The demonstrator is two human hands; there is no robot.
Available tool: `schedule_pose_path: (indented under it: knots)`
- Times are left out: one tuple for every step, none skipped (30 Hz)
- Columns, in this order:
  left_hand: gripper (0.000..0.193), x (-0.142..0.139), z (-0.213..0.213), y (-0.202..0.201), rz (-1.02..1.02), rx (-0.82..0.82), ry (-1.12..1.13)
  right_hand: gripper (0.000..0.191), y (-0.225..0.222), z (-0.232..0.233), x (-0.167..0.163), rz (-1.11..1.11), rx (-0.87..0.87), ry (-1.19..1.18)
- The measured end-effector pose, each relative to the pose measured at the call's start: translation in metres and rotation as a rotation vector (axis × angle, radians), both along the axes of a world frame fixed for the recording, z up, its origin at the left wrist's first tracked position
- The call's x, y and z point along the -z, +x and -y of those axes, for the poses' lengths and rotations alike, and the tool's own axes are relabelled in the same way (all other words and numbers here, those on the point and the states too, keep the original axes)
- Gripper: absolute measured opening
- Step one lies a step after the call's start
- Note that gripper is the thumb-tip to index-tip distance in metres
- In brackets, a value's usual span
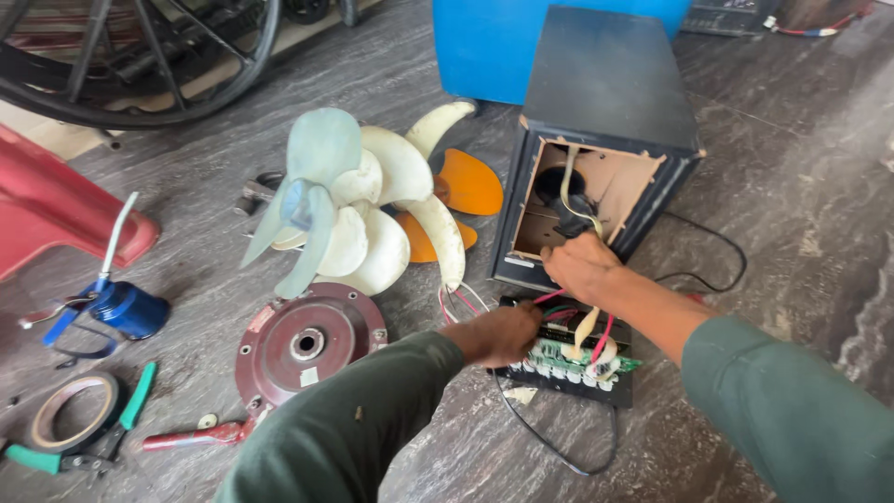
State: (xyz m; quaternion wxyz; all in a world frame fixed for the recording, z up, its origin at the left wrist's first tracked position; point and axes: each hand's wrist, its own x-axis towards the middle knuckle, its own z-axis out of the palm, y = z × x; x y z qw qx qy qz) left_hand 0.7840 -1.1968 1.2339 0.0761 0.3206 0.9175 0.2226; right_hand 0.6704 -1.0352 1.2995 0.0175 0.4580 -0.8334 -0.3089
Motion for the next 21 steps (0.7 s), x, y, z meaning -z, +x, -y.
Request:
schedule_pose_path:
  knots:
    - [0.038, 0.0, 0.002, 0.006, -0.008, 0.026, -0.013, 0.04, 0.001, 0.001, 0.003, 0.015, 0.004, -0.011]
    - [0.038, 0.0, 0.004, 0.013, -0.014, 0.051, -0.024, 0.041, 0.002, 0.003, 0.005, 0.032, 0.008, -0.019]
    - [0.037, 0.0, 0.007, 0.02, -0.018, 0.075, -0.037, 0.042, 0.003, 0.005, 0.005, 0.054, 0.009, 0.001]
    - [0.038, -0.001, 0.01, 0.026, -0.03, 0.076, -0.039, 0.043, 0.004, 0.008, 0.004, 0.075, 0.01, 0.017]
    - [0.039, -0.002, 0.013, 0.03, -0.043, 0.076, -0.042, 0.044, 0.005, 0.011, 0.002, 0.095, 0.011, 0.032]
    - [0.039, -0.004, 0.018, 0.033, -0.058, 0.074, -0.046, 0.043, 0.003, 0.014, -0.003, 0.139, 0.032, 0.017]
    - [0.042, -0.006, 0.024, 0.036, -0.051, 0.05, -0.044, 0.043, 0.001, 0.018, -0.009, 0.185, 0.051, 0.006]
    - [0.045, -0.007, 0.03, 0.039, -0.042, 0.026, -0.04, 0.045, 0.0, 0.022, -0.016, 0.234, 0.07, -0.003]
    - [0.047, -0.009, 0.036, 0.04, -0.036, 0.006, -0.034, 0.04, -0.001, 0.026, -0.022, 0.228, 0.063, -0.007]
    - [0.049, -0.011, 0.041, 0.039, -0.055, 0.026, -0.062, 0.037, -0.002, 0.031, -0.03, 0.218, 0.058, -0.008]
    - [0.051, -0.013, 0.047, 0.039, -0.072, 0.048, -0.091, 0.033, -0.002, 0.035, -0.036, 0.21, 0.054, -0.011]
    - [0.053, -0.015, 0.052, 0.038, -0.089, 0.075, -0.119, 0.031, 0.001, 0.039, -0.039, 0.207, 0.058, -0.028]
    - [0.057, -0.017, 0.059, 0.038, -0.152, 0.093, -0.131, 0.032, 0.005, 0.042, -0.041, 0.203, 0.065, -0.043]
    - [0.06, -0.019, 0.068, 0.037, -0.216, 0.111, -0.14, 0.037, 0.008, 0.044, -0.044, 0.197, 0.074, -0.056]
    - [0.064, -0.021, 0.075, 0.036, -0.282, 0.13, -0.147, 0.037, 0.013, 0.046, -0.046, 0.209, 0.08, -0.106]
    - [0.064, -0.023, 0.083, 0.036, -0.289, 0.113, -0.161, 0.037, 0.02, 0.046, -0.048, 0.221, 0.086, -0.156]
    - [0.065, -0.025, 0.091, 0.038, -0.295, 0.092, -0.176, 0.038, 0.026, 0.046, -0.05, 0.234, 0.089, -0.207]
    - [0.065, -0.027, 0.098, 0.038, -0.299, 0.067, -0.193, 0.036, 0.033, 0.049, -0.053, 0.246, 0.144, -0.239]
    - [0.067, -0.029, 0.102, 0.038, -0.281, 0.071, -0.203, 0.035, 0.04, 0.051, -0.056, 0.258, 0.193, -0.269]
    - [0.068, -0.03, 0.107, 0.04, -0.262, 0.063, -0.21, 0.034, 0.046, 0.057, -0.06, 0.27, 0.232, -0.293]
    - [0.07, -0.031, 0.113, 0.043, -0.238, 0.044, -0.214, 0.036, 0.053, 0.066, -0.064, 0.281, 0.244, -0.312]
